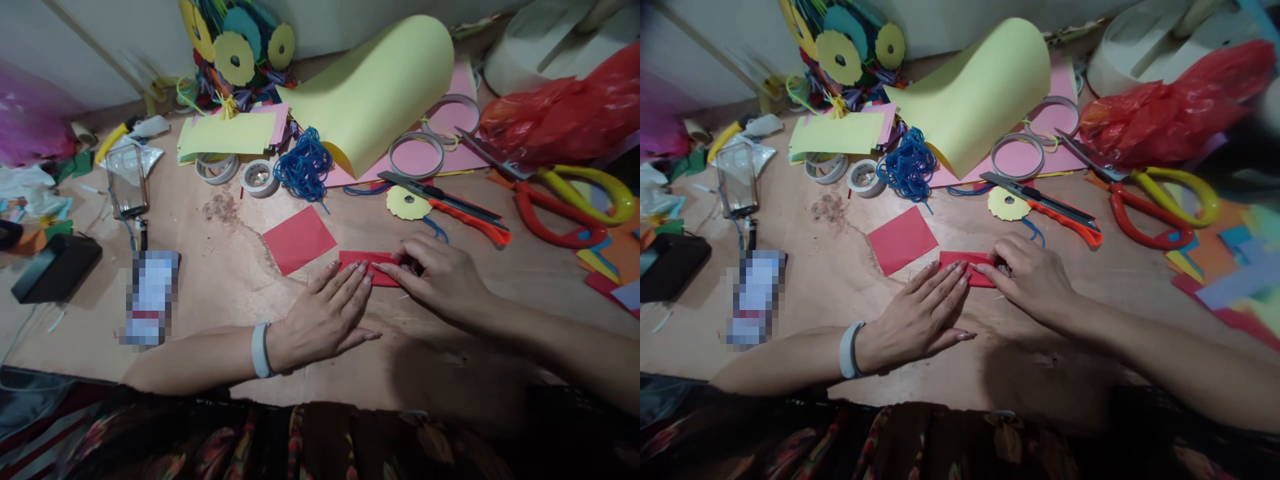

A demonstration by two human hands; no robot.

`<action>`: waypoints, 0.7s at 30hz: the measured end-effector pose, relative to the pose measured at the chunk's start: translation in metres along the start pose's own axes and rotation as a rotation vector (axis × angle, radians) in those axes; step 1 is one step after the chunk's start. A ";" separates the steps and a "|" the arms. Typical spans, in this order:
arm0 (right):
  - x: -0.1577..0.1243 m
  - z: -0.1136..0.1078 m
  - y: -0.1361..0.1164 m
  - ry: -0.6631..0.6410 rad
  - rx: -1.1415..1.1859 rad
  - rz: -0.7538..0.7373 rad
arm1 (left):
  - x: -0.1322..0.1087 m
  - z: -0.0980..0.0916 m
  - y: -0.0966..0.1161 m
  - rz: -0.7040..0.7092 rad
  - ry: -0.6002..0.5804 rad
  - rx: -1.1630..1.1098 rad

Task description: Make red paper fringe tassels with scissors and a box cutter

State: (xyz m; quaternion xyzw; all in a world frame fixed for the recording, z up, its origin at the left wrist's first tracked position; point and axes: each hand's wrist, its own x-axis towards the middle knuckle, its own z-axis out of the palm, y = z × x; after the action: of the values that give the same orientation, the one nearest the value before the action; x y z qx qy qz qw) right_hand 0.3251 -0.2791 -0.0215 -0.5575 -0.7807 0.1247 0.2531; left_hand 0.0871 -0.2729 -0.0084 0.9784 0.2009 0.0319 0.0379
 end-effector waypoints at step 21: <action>0.000 0.001 0.002 -0.025 -0.042 -0.002 | 0.001 0.000 -0.001 -0.017 -0.013 -0.042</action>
State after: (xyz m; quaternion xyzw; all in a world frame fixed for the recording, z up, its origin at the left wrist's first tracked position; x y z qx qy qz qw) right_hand 0.3267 -0.2778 -0.0230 -0.5602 -0.7870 0.1149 0.2314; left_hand 0.0872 -0.2718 -0.0090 0.9758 0.2082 0.0294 0.0603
